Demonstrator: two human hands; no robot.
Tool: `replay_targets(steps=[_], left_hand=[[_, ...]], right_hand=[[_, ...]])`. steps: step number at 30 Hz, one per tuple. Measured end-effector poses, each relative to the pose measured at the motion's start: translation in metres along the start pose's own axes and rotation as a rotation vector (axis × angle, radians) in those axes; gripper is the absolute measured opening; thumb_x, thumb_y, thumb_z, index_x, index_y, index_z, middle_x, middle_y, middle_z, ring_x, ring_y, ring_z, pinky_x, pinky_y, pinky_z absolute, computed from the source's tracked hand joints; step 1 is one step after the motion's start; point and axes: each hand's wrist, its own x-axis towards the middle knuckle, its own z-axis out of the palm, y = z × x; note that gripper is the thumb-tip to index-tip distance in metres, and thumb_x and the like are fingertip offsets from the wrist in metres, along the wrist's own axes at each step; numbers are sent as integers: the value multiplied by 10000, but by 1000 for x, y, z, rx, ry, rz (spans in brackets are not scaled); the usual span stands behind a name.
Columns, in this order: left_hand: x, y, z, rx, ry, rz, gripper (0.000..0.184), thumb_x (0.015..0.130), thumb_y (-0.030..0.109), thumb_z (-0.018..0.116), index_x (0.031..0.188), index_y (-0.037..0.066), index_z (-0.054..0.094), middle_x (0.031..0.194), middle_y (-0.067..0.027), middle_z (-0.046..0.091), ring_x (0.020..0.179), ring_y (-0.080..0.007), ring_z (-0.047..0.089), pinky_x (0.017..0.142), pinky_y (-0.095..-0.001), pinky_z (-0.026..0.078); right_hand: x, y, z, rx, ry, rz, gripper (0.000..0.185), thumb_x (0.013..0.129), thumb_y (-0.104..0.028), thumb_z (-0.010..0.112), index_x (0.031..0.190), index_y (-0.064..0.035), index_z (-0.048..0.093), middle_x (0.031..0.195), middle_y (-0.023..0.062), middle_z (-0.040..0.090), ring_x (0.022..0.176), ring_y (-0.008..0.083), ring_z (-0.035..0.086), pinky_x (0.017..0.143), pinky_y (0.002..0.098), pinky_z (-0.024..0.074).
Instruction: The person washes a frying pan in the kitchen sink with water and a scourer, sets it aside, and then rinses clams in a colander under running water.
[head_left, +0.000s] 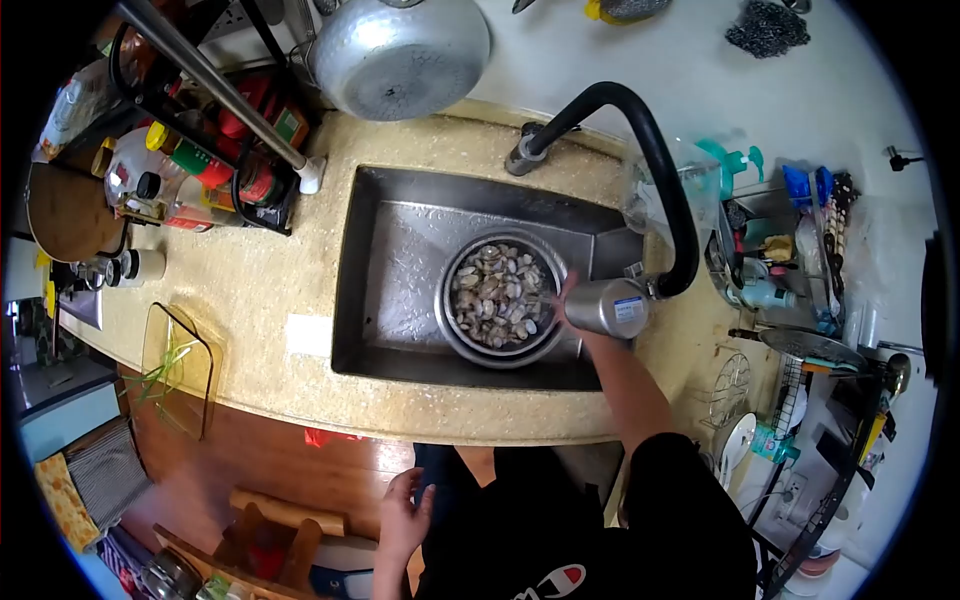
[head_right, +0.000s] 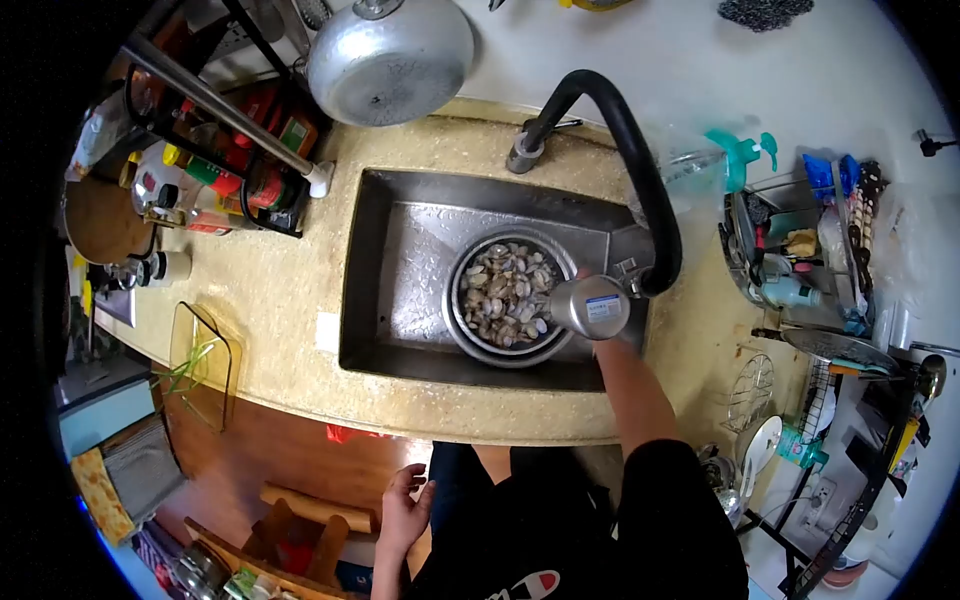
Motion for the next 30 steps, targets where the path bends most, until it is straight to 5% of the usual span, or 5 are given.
replay_targets(steps=[5, 10, 15, 26, 30], left_hand=[[-2, -10, -5, -19, 46, -30, 301, 853, 81, 681, 1123, -24, 599, 1020, -203, 640, 862, -299, 654, 743, -361, 533], [-3, -12, -6, 12, 18, -32, 301, 851, 70, 677, 1126, -23, 597, 1004, -194, 641, 855, -290, 650, 723, -355, 528], [0, -2, -11, -38, 45, -77, 299, 851, 69, 678, 1123, -27, 598, 991, -188, 643, 850, -271, 654, 698, -337, 527], [3, -6, -12, -36, 39, -122, 299, 851, 82, 682, 1125, -10, 606, 1000, -186, 646, 850, -283, 649, 737, -358, 529], [4, -5, -11, 20, -14, -54, 298, 849, 72, 681, 1125, -11, 606, 1007, -186, 645, 860, -284, 651, 743, -357, 527]], right_hand=[[-24, -49, 3, -304, 375, -53, 378, 860, -276, 629, 1068, 5, 485, 784, 205, 631, 701, 366, 628, 654, 514, 489], [18, -21, -57, 167, -412, 255, 408, 822, -304, 663, 1046, 4, 517, 845, 220, 635, 735, 369, 639, 671, 514, 491], [-25, -49, -5, 142, 34, 303, 435, 820, -285, 672, 1095, 15, 517, 906, 223, 629, 758, 362, 643, 675, 490, 501], [-47, -65, 0, 256, 81, 309, 510, 815, -241, 691, 1202, 41, 517, 1042, 228, 616, 808, 346, 652, 684, 437, 523], [10, -27, -35, 287, -419, 353, 566, 814, -218, 687, 1260, 45, 457, 1032, 230, 627, 806, 345, 657, 611, 431, 525]])
